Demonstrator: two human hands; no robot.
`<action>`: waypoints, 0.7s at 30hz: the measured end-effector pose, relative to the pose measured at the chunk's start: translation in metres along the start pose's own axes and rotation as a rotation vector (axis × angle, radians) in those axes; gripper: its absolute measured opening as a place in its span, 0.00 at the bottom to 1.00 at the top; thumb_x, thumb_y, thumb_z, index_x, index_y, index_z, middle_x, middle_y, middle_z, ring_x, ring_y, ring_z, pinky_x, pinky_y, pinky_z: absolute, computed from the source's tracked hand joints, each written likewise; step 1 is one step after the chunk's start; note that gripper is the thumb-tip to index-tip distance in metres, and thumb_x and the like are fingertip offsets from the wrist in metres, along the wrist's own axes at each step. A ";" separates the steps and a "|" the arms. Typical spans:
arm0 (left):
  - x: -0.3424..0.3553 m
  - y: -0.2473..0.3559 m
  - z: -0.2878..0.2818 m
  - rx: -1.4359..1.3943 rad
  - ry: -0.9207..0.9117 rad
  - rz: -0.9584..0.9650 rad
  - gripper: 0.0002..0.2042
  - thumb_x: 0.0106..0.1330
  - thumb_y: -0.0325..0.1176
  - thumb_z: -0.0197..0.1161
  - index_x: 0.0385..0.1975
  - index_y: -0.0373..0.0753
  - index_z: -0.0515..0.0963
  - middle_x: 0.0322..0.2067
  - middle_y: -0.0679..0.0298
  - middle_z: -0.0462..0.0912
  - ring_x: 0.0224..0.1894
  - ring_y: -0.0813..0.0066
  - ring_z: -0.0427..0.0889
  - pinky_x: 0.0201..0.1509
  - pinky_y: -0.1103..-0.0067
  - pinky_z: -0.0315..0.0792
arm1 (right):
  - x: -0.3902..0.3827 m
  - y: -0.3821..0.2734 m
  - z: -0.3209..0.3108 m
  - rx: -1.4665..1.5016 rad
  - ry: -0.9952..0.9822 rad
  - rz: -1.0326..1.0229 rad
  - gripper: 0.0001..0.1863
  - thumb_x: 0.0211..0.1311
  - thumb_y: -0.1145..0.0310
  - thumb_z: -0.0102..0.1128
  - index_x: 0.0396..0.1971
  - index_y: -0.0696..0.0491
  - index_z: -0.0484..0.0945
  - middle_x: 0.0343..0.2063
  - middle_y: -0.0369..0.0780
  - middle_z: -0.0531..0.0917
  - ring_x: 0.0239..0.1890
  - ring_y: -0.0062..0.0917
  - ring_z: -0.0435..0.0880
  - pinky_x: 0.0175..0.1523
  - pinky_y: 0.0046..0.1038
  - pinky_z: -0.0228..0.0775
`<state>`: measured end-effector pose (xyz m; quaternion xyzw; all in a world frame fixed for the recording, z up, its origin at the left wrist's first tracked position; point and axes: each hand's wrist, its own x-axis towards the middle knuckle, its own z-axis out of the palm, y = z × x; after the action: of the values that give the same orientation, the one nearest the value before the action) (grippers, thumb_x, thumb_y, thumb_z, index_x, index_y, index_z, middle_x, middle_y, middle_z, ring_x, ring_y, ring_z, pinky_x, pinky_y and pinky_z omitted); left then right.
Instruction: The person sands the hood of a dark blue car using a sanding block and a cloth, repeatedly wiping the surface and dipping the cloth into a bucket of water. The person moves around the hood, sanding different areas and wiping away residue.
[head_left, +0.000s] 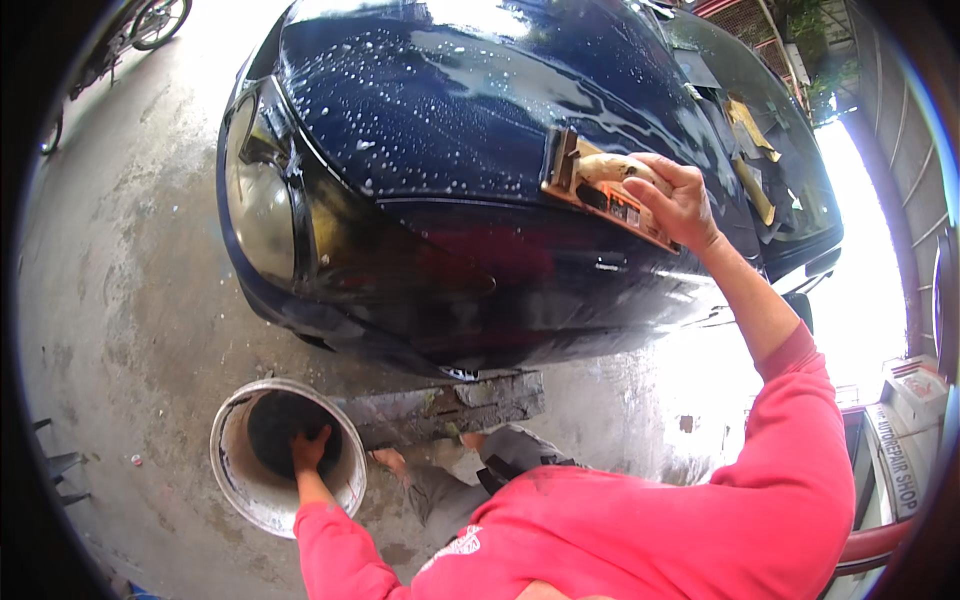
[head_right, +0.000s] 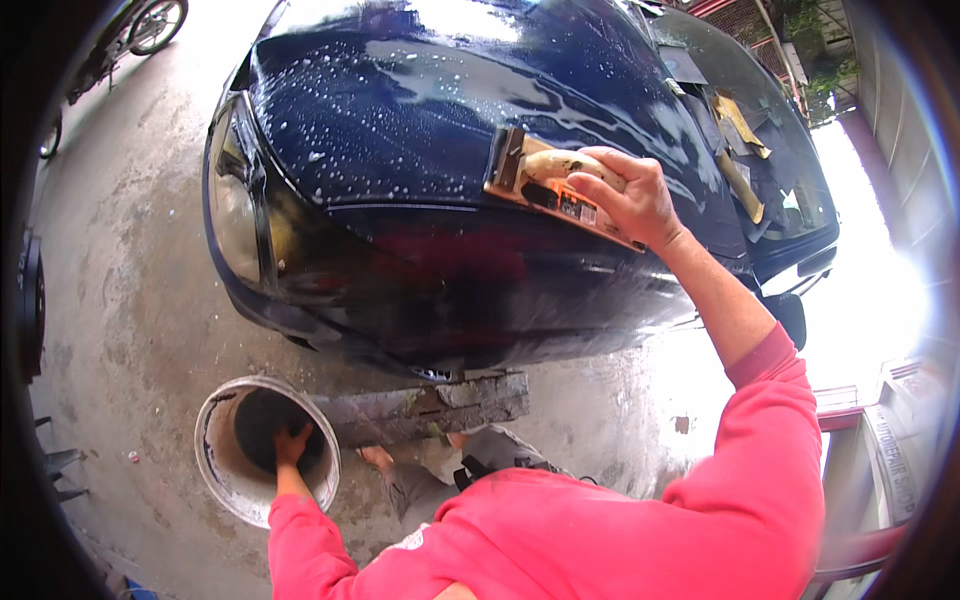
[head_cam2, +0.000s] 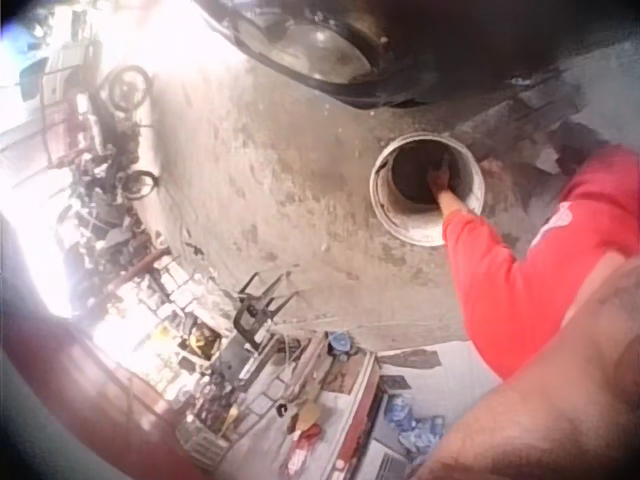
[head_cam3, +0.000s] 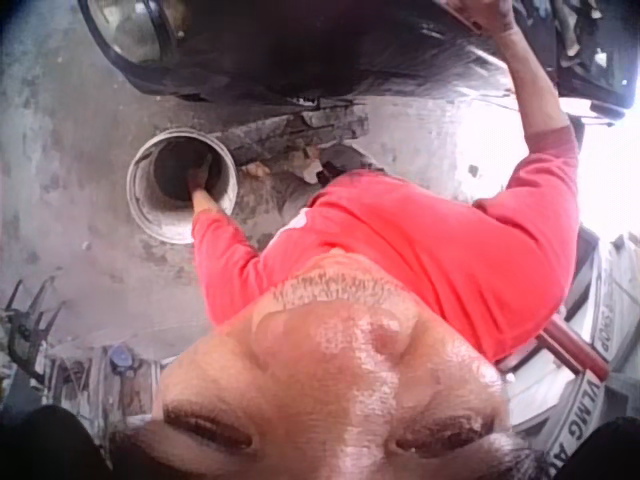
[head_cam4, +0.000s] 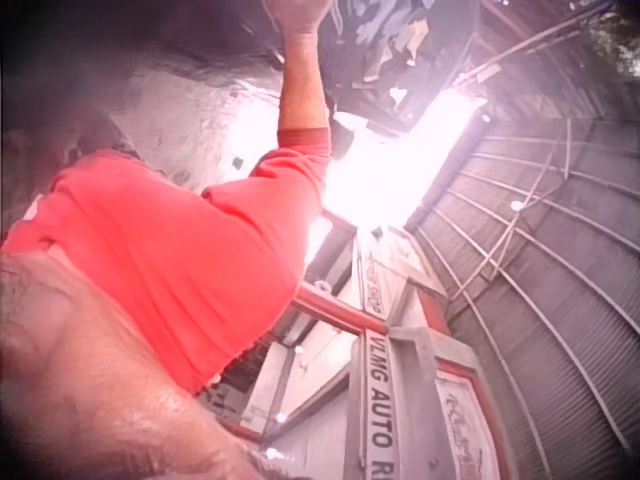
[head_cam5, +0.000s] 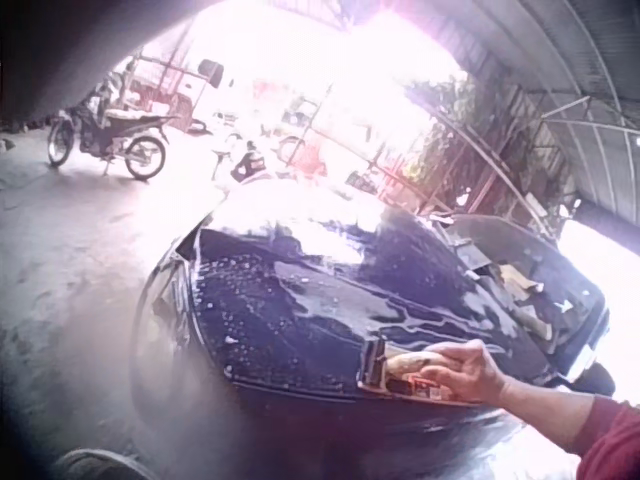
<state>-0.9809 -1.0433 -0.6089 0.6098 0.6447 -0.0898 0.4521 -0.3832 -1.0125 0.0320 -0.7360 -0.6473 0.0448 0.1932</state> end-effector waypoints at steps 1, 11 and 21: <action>-0.001 0.000 0.011 0.021 0.084 -0.041 0.50 0.57 0.66 0.79 0.71 0.30 0.76 0.68 0.38 0.80 0.72 0.38 0.77 0.75 0.57 0.73 | 0.010 0.001 0.001 0.008 -0.003 -0.154 0.21 0.72 0.60 0.76 0.54 0.60 0.90 0.42 0.43 0.95 0.46 0.22 0.93 0.56 0.27 0.83; -0.014 -0.022 -0.003 0.137 -0.099 0.035 0.38 0.56 0.42 0.76 0.68 0.30 0.79 0.59 0.39 0.87 0.60 0.40 0.87 0.67 0.57 0.80 | 0.055 0.061 -0.006 0.011 -0.033 -0.322 0.24 0.73 0.54 0.72 0.54 0.61 0.89 0.39 0.43 0.94 0.39 0.23 0.89 0.51 0.29 0.82; -0.231 0.143 -0.144 -1.760 -0.111 0.876 0.41 0.78 0.56 0.58 0.86 0.45 0.55 0.83 0.53 0.60 0.82 0.49 0.61 0.86 0.53 0.53 | 0.041 0.115 -0.028 0.258 -0.079 -0.385 0.25 0.68 0.40 0.73 0.51 0.45 0.93 0.35 0.40 0.93 0.36 0.33 0.94 0.44 0.33 0.87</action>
<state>-0.9602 -1.0759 -0.3033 0.2355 0.1765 0.5692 0.7677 -0.2605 -0.9894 0.0260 -0.5658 -0.7716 0.1184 0.2654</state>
